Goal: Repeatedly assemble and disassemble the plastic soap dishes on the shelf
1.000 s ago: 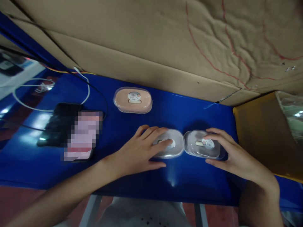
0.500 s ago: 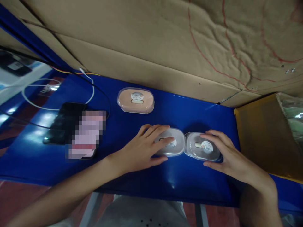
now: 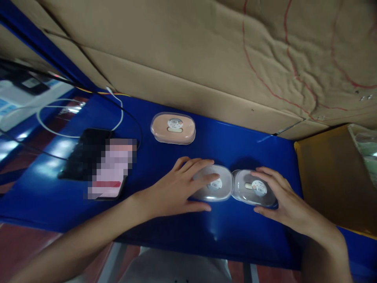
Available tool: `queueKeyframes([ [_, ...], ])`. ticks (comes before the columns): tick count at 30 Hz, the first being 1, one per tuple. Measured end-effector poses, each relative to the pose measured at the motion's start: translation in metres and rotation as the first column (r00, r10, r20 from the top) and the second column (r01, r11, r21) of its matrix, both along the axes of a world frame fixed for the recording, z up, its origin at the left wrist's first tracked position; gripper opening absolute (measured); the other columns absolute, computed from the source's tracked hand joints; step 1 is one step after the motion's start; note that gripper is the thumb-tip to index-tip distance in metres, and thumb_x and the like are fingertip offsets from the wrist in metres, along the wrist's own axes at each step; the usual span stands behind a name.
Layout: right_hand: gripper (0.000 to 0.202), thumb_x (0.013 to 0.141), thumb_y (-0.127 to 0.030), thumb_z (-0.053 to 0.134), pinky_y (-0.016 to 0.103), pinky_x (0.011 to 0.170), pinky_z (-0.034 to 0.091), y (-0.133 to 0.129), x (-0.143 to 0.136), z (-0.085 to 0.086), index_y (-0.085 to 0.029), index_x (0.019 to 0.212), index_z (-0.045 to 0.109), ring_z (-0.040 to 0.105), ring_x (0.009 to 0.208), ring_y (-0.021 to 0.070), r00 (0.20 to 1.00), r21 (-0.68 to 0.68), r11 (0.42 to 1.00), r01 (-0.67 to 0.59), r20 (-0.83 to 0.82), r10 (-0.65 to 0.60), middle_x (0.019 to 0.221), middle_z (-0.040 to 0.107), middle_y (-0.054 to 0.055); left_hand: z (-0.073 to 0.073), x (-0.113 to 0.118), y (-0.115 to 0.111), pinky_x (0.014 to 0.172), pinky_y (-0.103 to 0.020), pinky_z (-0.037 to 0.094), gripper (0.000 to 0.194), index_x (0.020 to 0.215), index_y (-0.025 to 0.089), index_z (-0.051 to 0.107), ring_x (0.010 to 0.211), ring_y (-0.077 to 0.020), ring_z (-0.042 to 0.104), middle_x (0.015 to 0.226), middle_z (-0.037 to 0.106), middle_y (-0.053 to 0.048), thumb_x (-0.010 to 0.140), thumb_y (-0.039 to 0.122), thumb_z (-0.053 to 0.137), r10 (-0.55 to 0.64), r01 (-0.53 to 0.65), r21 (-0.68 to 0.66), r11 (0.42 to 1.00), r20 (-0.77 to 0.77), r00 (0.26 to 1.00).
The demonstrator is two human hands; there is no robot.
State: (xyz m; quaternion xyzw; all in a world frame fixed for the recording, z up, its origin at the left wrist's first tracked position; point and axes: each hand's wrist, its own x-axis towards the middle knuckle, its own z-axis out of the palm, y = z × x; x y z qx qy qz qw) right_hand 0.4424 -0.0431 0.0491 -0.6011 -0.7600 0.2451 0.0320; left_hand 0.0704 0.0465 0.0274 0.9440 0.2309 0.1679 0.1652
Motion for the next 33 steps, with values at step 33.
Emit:
queueKeyframes([
  [33, 0.076, 0.096, -0.052, 0.076, 0.060, 0.119, 0.048, 0.174, -0.208, 0.008, -0.023, 0.159, 0.044, 0.055, 0.146, 0.0365, 0.811, 0.214, 0.811, -0.544, -0.114, 0.574, 0.159, 0.055, 0.020, 0.019, -0.063, 0.023, 0.103, -0.052, 0.055, 0.042, 0.150, 0.021, 0.052, 0.132, -0.0357, 0.064, 0.147, 0.063, -0.019, 0.109, 0.026, 0.052, 0.547, -0.594, 0.283, 0.753, 0.232, 0.804],
])
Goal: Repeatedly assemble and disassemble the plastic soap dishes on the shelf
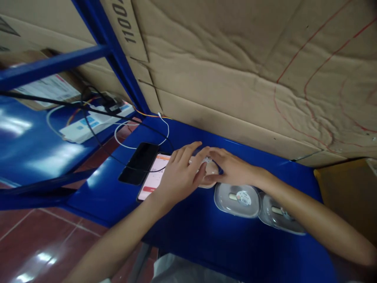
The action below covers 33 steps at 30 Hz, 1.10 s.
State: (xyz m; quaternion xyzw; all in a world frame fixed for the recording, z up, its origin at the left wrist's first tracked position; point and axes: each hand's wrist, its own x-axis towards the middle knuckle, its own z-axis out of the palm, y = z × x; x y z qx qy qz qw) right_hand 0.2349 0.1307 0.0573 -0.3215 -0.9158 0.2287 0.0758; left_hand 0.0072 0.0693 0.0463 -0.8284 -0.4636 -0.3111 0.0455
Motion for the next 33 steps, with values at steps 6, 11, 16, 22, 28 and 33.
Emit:
queueKeyframes([
  [6, 0.069, 0.097, -0.048, 0.075, 0.056, 0.126, 0.041, 0.046, 0.014, -0.025, -0.017, 0.153, 0.049, 0.053, 0.149, 0.0340, 0.989, 0.034, 0.989, 0.145, -0.037, -0.143, 0.157, 0.055, 0.022, -0.001, -0.002, -0.005, 0.099, -0.050, 0.054, 0.044, 0.138, 0.020, 0.062, 0.120, -0.0343, 0.067, 0.139, 0.067, -0.015, 0.103, 0.047, 0.069, -0.261, 0.230, -0.226, 0.947, -0.120, 0.958],
  [11, 0.078, 0.092, -0.044, 0.081, 0.061, 0.125, 0.039, 0.059, 0.019, -0.043, -0.019, 0.157, 0.045, 0.045, 0.156, 0.0387, 0.981, 0.060, 0.980, 0.188, 0.045, -0.190, 0.168, 0.044, 0.024, -0.007, -0.009, -0.002, 0.109, -0.053, 0.049, 0.055, 0.131, 0.019, 0.066, 0.135, -0.0397, 0.059, 0.150, 0.058, -0.019, 0.089, 0.045, 0.088, -0.323, 0.247, -0.319, 0.915, -0.209, 0.923],
  [16, 0.081, 0.094, -0.048, 0.079, 0.069, 0.125, 0.037, 0.053, 0.029, -0.040, -0.025, 0.162, 0.042, 0.039, 0.161, 0.0425, 0.978, 0.077, 0.981, 0.177, 0.101, -0.184, 0.174, 0.037, 0.023, -0.008, -0.010, 0.002, 0.104, -0.051, 0.049, 0.044, 0.122, 0.018, 0.071, 0.129, -0.0381, 0.063, 0.139, 0.066, -0.017, 0.087, 0.037, 0.090, -0.305, 0.199, -0.348, 0.916, -0.283, 0.909],
  [22, 0.054, 0.107, -0.039, 0.060, 0.067, 0.127, 0.038, 0.003, 0.039, -0.007, -0.024, 0.159, 0.052, 0.036, 0.163, 0.0386, 0.981, 0.213, 0.968, 0.129, 0.116, -0.156, 0.176, 0.035, 0.019, -0.006, -0.008, 0.000, 0.103, -0.051, 0.046, 0.030, 0.117, 0.018, 0.073, 0.126, -0.0360, 0.067, 0.127, 0.074, -0.014, 0.095, 0.035, 0.083, -0.353, 0.214, -0.386, 0.897, -0.336, 0.873],
  [28, 0.047, 0.108, -0.041, 0.060, 0.064, 0.121, 0.046, -0.030, 0.046, 0.031, -0.022, 0.151, 0.060, 0.050, 0.153, 0.0389, 0.983, 0.197, 0.980, 0.037, 0.168, -0.070, 0.170, 0.048, 0.019, -0.010, -0.008, -0.002, 0.108, -0.049, 0.049, 0.028, 0.123, 0.018, 0.074, 0.120, -0.0326, 0.071, 0.128, 0.076, -0.013, 0.097, 0.027, 0.080, -0.395, 0.287, -0.360, 0.888, -0.278, 0.875],
  [33, 0.045, 0.110, -0.043, 0.056, 0.060, 0.119, 0.049, -0.036, 0.047, 0.036, -0.020, 0.148, 0.063, 0.058, 0.147, 0.0368, 0.980, 0.205, 0.978, 0.036, 0.183, -0.074, 0.161, 0.058, 0.018, -0.007, -0.009, -0.002, 0.110, -0.048, 0.052, 0.023, 0.124, 0.017, 0.072, 0.120, -0.0304, 0.073, 0.121, 0.079, -0.012, 0.104, 0.027, 0.070, -0.414, 0.315, -0.362, 0.878, -0.240, 0.878],
])
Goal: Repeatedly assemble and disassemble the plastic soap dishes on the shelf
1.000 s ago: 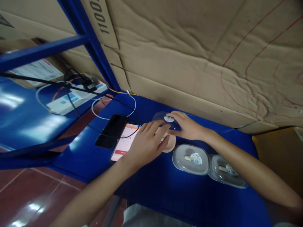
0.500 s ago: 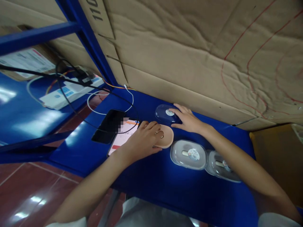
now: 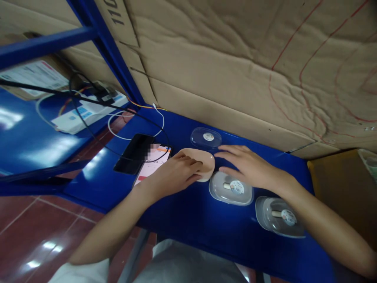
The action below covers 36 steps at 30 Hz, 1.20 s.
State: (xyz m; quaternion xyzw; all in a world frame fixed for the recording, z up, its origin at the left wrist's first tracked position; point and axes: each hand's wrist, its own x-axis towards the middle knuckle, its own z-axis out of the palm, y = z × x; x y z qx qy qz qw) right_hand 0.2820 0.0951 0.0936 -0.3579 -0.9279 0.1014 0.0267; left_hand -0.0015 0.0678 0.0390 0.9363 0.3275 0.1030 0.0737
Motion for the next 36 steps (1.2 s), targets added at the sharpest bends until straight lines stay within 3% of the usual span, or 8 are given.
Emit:
queueKeyframes([
  [3, 0.048, 0.110, -0.045, 0.057, 0.057, 0.115, 0.053, -0.009, -0.006, -0.006, -0.020, 0.151, 0.059, 0.064, 0.140, 0.0345, 0.999, -0.082, 0.996, -0.040, -0.018, 0.039, 0.155, 0.065, 0.017, 0.007, -0.002, -0.001, 0.103, -0.044, 0.055, 0.020, 0.124, 0.018, 0.071, 0.112, -0.0280, 0.075, 0.115, 0.080, -0.010, 0.106, 0.027, 0.067, 0.018, -0.017, -0.024, 1.000, 0.005, 1.000],
  [7, 0.063, 0.107, -0.048, 0.062, 0.058, 0.111, 0.053, -0.012, -0.017, -0.013, -0.018, 0.161, 0.048, 0.063, 0.141, 0.0380, 0.999, -0.105, 0.994, -0.035, -0.011, 0.034, 0.157, 0.062, 0.021, 0.020, -0.009, 0.000, 0.099, -0.045, 0.057, 0.019, 0.118, 0.016, 0.072, 0.104, -0.0280, 0.076, 0.108, 0.080, -0.011, 0.109, 0.030, 0.062, 0.049, -0.049, -0.003, 0.999, 0.041, 0.998],
  [13, 0.052, 0.109, -0.041, 0.060, 0.051, 0.101, 0.049, -0.019, -0.040, 0.001, -0.015, 0.153, 0.051, 0.073, 0.119, 0.0374, 0.988, 0.126, 0.988, 0.093, 0.108, -0.107, 0.136, 0.075, 0.020, 0.036, -0.019, 0.012, 0.103, -0.048, 0.055, 0.028, 0.116, 0.014, 0.069, 0.110, -0.0315, 0.073, 0.114, 0.077, -0.014, 0.114, 0.036, 0.050, 0.092, -0.095, 0.139, 0.986, 0.028, 0.995],
  [17, 0.034, 0.110, -0.038, 0.053, 0.050, 0.097, 0.046, -0.040, -0.060, 0.006, -0.012, 0.127, 0.068, 0.072, 0.108, 0.0356, 0.974, 0.243, 0.967, 0.076, 0.191, -0.124, 0.119, 0.080, 0.019, 0.033, -0.011, 0.028, 0.100, -0.046, 0.055, 0.025, 0.122, 0.013, 0.067, 0.108, -0.0316, 0.074, 0.115, 0.077, -0.013, 0.113, 0.031, 0.051, 0.152, -0.144, 0.150, 0.978, -0.046, 0.987],
  [22, 0.031, 0.110, -0.034, 0.052, 0.047, 0.094, 0.047, -0.057, -0.084, -0.006, -0.014, 0.118, 0.074, 0.072, 0.104, 0.0313, 0.976, 0.205, 0.978, -0.039, 0.220, -0.007, 0.111, 0.081, 0.016, 0.027, 0.011, 0.042, 0.092, -0.040, 0.055, 0.022, 0.117, 0.013, 0.067, 0.102, -0.0275, 0.075, 0.112, 0.077, -0.012, 0.113, 0.023, 0.048, 0.185, -0.172, 0.097, 0.980, -0.148, 0.972],
  [29, 0.030, 0.105, -0.036, 0.062, 0.045, 0.091, 0.046, -0.071, -0.100, -0.031, -0.010, 0.111, 0.077, 0.073, 0.093, 0.0280, 0.969, 0.110, 0.981, -0.161, 0.204, 0.137, 0.101, 0.081, 0.014, 0.019, 0.018, 0.031, 0.092, -0.038, 0.054, 0.012, 0.116, 0.014, 0.065, 0.106, -0.0277, 0.074, 0.112, 0.076, -0.010, 0.110, 0.020, 0.057, 0.128, -0.111, 0.114, 0.987, -0.158, 0.979],
  [36, 0.032, 0.104, -0.041, 0.067, 0.044, 0.089, 0.044, -0.095, -0.101, -0.036, -0.011, 0.108, 0.075, 0.071, 0.091, 0.0262, 0.972, 0.073, 0.975, -0.209, 0.123, 0.199, 0.099, 0.080, 0.012, 0.007, 0.015, 0.019, 0.095, -0.041, 0.052, 0.015, 0.120, 0.014, 0.063, 0.109, -0.0295, 0.071, 0.117, 0.073, -0.010, 0.108, 0.022, 0.063, 0.076, -0.062, 0.084, 0.995, -0.175, 0.982],
])
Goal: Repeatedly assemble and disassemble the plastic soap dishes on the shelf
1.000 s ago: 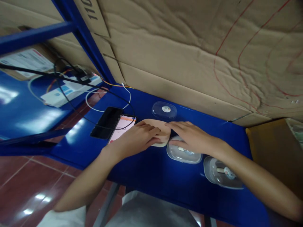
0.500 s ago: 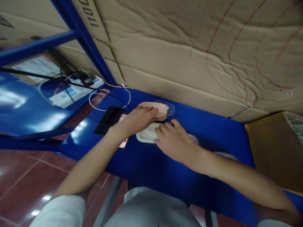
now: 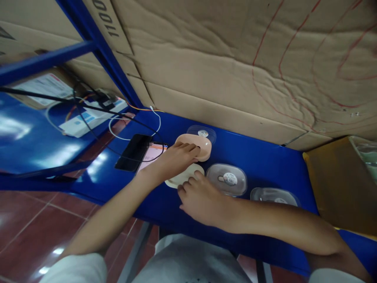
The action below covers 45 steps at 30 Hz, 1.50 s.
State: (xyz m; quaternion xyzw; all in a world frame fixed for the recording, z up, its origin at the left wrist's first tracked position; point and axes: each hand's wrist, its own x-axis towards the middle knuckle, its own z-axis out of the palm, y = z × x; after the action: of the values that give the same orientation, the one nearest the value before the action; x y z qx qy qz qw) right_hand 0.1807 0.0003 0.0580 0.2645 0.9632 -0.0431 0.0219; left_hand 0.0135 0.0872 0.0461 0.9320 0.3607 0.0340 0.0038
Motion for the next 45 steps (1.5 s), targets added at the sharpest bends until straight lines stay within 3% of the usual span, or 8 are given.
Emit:
queueKeyframes([
  [6, 0.027, 0.106, -0.034, 0.061, 0.043, 0.086, 0.046, -0.014, -0.002, -0.006, -0.011, 0.110, 0.074, 0.070, 0.088, 0.0245, 0.999, -0.013, 0.999, -0.031, -0.012, 0.031, 0.102, 0.080, 0.011, -0.006, 0.000, -0.011, 0.098, -0.041, 0.050, 0.014, 0.120, 0.015, 0.064, 0.112, -0.0290, 0.071, 0.119, 0.074, -0.011, 0.107, 0.021, 0.065, -0.077, 0.077, -0.004, 0.997, -0.018, 0.997],
  [11, 0.035, 0.105, -0.043, 0.065, 0.045, 0.093, 0.049, -0.007, 0.007, 0.014, -0.011, 0.115, 0.073, 0.070, 0.100, 0.0268, 0.997, -0.031, 0.997, -0.075, 0.004, 0.075, 0.105, 0.079, 0.010, -0.011, 0.001, -0.008, 0.100, -0.041, 0.051, 0.012, 0.117, 0.016, 0.066, 0.113, -0.0281, 0.071, 0.116, 0.074, -0.010, 0.105, 0.019, 0.066, -0.051, 0.052, -0.095, 0.994, 0.006, 0.999],
  [15, 0.045, 0.102, -0.045, 0.072, 0.048, 0.106, 0.051, 0.004, 0.043, 0.035, -0.014, 0.134, 0.069, 0.067, 0.124, 0.0310, 0.998, -0.065, 0.998, -0.001, -0.057, -0.003, 0.132, 0.075, 0.014, -0.010, -0.005, -0.007, 0.101, -0.042, 0.051, 0.011, 0.116, 0.016, 0.068, 0.113, -0.0268, 0.072, 0.120, 0.074, -0.010, 0.106, 0.019, 0.066, -0.057, 0.066, -0.140, 0.988, 0.068, 0.996],
  [19, 0.078, 0.094, -0.047, 0.080, 0.061, 0.115, 0.049, 0.011, 0.096, 0.037, -0.018, 0.160, 0.050, 0.056, 0.145, 0.0415, 0.981, -0.099, 0.977, 0.191, -0.009, -0.192, 0.162, 0.057, 0.021, -0.010, -0.009, -0.009, 0.106, -0.044, 0.050, 0.016, 0.122, 0.018, 0.069, 0.122, -0.0280, 0.070, 0.129, 0.074, -0.010, 0.108, 0.025, 0.064, -0.101, 0.111, -0.137, 0.984, 0.077, 0.992],
  [28, 0.082, 0.093, -0.033, 0.081, 0.059, 0.123, 0.047, 0.021, 0.127, 0.023, -0.025, 0.165, 0.043, 0.046, 0.157, 0.0384, 0.967, -0.230, 0.943, 0.242, -0.022, -0.253, 0.171, 0.046, 0.019, 0.010, 0.008, -0.032, 0.094, -0.044, 0.054, 0.032, 0.130, 0.017, 0.066, 0.106, -0.0304, 0.075, 0.113, 0.077, -0.009, 0.103, 0.031, 0.074, -0.113, 0.113, -0.001, 0.994, 0.005, 0.994],
  [34, 0.081, 0.095, -0.045, 0.078, 0.058, 0.124, 0.046, 0.061, 0.150, 0.038, -0.027, 0.165, 0.042, 0.045, 0.158, 0.0368, 0.957, -0.269, 0.928, 0.258, -0.060, -0.284, 0.174, 0.042, 0.017, 0.015, 0.022, -0.063, 0.085, -0.042, 0.054, 0.003, 0.100, 0.019, 0.068, 0.089, -0.0260, 0.072, 0.095, 0.073, -0.004, 0.102, 0.020, 0.069, -0.261, 0.241, 0.172, 0.955, 0.108, 0.959],
  [40, 0.081, 0.090, -0.041, 0.081, 0.065, 0.125, 0.041, 0.134, 0.164, 0.002, -0.023, 0.162, 0.047, 0.043, 0.159, 0.0405, 0.924, -0.198, 0.910, 0.364, -0.050, -0.380, 0.173, 0.042, 0.022, -0.004, 0.045, -0.075, 0.107, -0.048, 0.049, 0.025, 0.129, 0.019, 0.065, 0.129, -0.0306, 0.066, 0.148, 0.065, -0.012, 0.105, 0.025, 0.066, -0.329, 0.297, 0.214, 0.931, 0.134, 0.935],
  [45, 0.082, 0.094, -0.041, 0.079, 0.066, 0.126, 0.037, 0.148, 0.159, -0.017, -0.019, 0.164, 0.043, 0.036, 0.163, 0.0406, 0.922, -0.214, 0.903, 0.372, -0.027, -0.386, 0.175, 0.036, 0.026, -0.014, 0.052, -0.067, 0.106, -0.050, 0.049, 0.020, 0.115, 0.016, 0.069, 0.139, -0.0359, 0.060, 0.145, 0.066, -0.015, 0.105, 0.032, 0.068, -0.285, 0.264, 0.190, 0.946, 0.093, 0.954],
])
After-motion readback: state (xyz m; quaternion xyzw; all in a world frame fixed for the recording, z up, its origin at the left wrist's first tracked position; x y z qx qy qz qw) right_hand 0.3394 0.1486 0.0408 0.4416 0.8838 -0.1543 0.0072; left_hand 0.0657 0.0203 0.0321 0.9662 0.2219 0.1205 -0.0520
